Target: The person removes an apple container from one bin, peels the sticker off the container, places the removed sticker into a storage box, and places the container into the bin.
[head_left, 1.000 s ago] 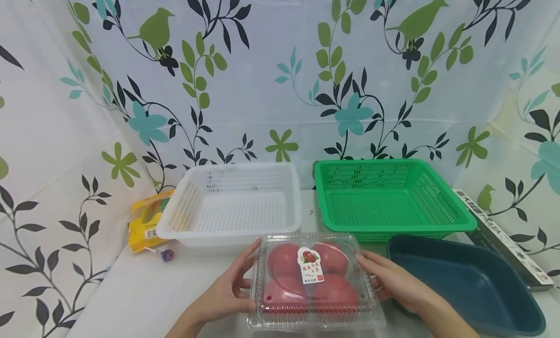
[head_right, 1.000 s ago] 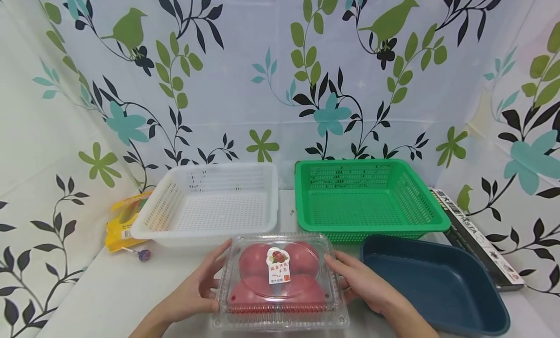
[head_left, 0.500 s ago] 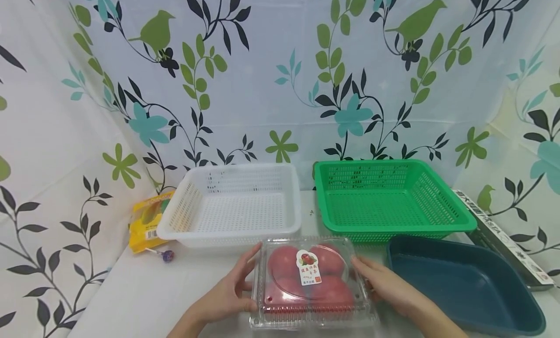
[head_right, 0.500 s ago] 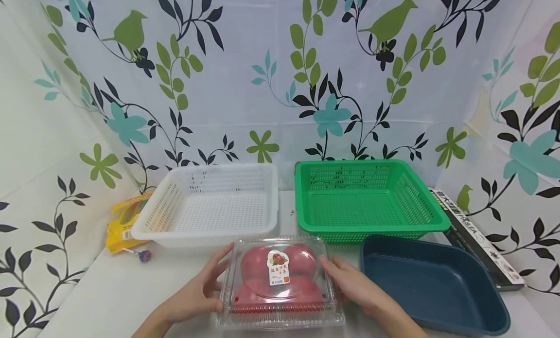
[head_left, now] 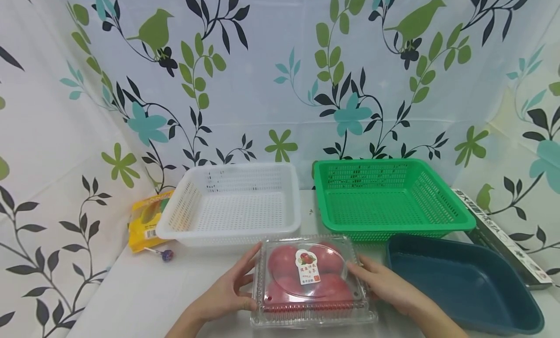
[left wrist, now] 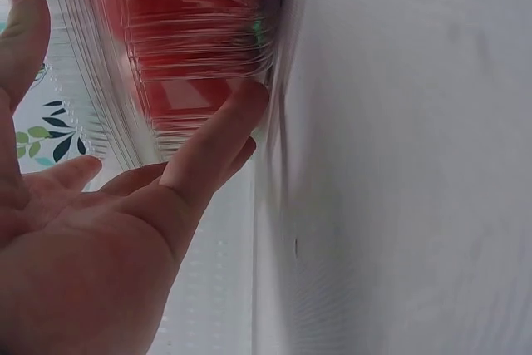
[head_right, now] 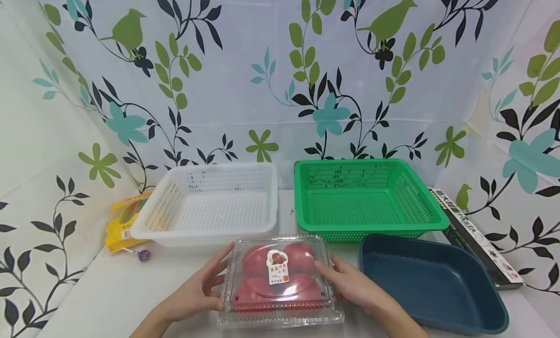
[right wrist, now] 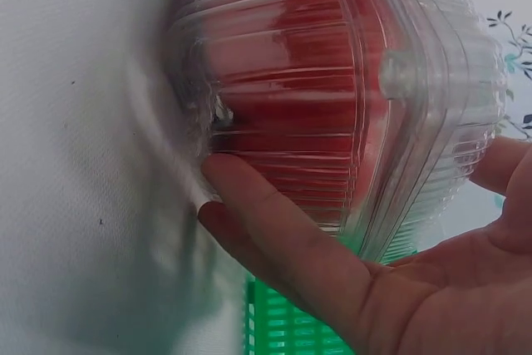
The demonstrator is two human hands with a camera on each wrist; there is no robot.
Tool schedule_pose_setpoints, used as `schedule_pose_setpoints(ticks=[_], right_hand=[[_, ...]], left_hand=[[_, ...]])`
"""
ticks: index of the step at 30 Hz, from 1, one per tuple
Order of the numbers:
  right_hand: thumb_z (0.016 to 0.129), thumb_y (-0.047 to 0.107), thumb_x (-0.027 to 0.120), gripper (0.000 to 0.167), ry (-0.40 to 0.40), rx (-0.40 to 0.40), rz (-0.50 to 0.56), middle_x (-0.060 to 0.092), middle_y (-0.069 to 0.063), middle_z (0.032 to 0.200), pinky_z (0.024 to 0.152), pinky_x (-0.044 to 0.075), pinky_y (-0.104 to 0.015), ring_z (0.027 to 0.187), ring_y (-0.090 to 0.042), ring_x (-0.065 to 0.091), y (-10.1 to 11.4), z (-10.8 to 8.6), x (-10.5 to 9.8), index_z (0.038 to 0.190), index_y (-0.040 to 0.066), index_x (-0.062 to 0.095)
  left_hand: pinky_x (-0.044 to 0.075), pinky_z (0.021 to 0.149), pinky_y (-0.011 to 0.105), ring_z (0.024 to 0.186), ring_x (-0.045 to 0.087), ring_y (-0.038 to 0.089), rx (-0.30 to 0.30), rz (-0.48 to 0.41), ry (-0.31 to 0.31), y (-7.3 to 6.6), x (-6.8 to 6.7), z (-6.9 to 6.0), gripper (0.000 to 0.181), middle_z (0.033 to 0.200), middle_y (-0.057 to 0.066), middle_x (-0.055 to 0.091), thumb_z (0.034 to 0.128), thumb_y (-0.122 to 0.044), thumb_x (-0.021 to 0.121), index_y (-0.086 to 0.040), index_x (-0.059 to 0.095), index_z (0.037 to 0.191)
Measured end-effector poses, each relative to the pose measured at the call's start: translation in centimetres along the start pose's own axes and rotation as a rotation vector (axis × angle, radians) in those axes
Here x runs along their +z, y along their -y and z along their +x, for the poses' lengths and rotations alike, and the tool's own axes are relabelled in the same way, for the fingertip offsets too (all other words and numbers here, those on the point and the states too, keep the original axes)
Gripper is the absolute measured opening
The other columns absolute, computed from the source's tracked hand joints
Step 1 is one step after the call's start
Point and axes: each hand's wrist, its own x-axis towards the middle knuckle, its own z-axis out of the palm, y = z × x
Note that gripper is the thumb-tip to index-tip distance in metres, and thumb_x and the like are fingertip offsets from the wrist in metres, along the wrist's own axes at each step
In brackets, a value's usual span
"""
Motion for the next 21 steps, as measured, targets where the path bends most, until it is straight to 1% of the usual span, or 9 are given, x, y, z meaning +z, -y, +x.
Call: schedule_pose_setpoints(ticks=[5,8,12,13,18,21], right_hand=[[0.106,0.041,0.049,0.081,0.0,0.007,-0.019,0.032,-0.039,0.15,0.096,0.05,-0.058,0.13,-0.046,0.047,0.04,-0.08,0.05,0.155,-0.013,0.013],[0.105,0.042,0.051,0.083,-0.005,0.014,-0.037,0.031,-0.038,0.152,0.099,0.047,-0.06,0.135,-0.049,0.04,0.06,-0.22,0.13,0.155,-0.012,0.014],[0.104,0.041,0.053,0.084,0.006,0.007,-0.031,0.035,-0.037,0.15,0.098,0.048,-0.058,0.133,-0.045,0.043,-0.07,-0.36,0.12,0.155,-0.012,0.013],[0.105,0.041,0.053,0.083,0.017,0.001,-0.023,0.039,-0.036,0.148,0.096,0.05,-0.057,0.13,-0.043,0.046,-0.12,-0.36,0.06,0.155,-0.012,0.013],[0.105,0.039,0.052,0.085,0.063,-0.004,0.008,0.038,-0.038,0.147,0.09,0.054,-0.053,0.126,-0.041,0.051,-0.23,-0.37,-0.31,0.154,-0.014,0.007],[0.105,0.04,0.053,0.086,0.049,0.008,0.001,0.033,-0.039,0.149,0.087,0.056,-0.051,0.126,-0.043,0.051,0.04,-0.39,-0.58,0.154,-0.015,0.008]], left_hand=[[0.052,0.097,0.044,0.138,0.031,0.057,0.029,-0.003,0.026,0.14,-0.24,-0.05,0.111,0.163,0.03,0.006,0.084,-0.023,0.084,-0.026,0.007,0.164],[0.05,0.1,0.042,0.138,0.031,0.057,0.034,0.006,0.032,0.27,-0.45,-0.16,0.11,0.164,0.029,0.006,0.085,-0.024,0.083,-0.026,0.007,0.164],[0.047,0.104,0.039,0.139,0.031,0.056,0.018,0.029,0.031,0.33,-0.59,-0.24,0.108,0.165,0.026,0.006,0.0854,-0.031,0.083,-0.03,0.008,0.164],[0.047,0.104,0.039,0.139,0.031,0.056,0.017,0.031,0.032,0.36,-0.6,-0.25,0.108,0.165,0.026,0.006,0.0854,-0.032,0.082,-0.03,0.008,0.164],[0.049,0.101,0.042,0.139,0.03,0.057,0.028,0.017,0.04,0.44,-0.52,-0.26,0.107,0.164,0.029,0.004,0.0869,-0.033,0.081,-0.028,0.006,0.164],[0.05,0.101,0.042,0.14,0.03,0.055,0.03,0.011,0.042,0.35,-0.5,-0.33,0.107,0.163,0.03,0.005,0.0881,-0.032,0.08,-0.028,0.006,0.164]])
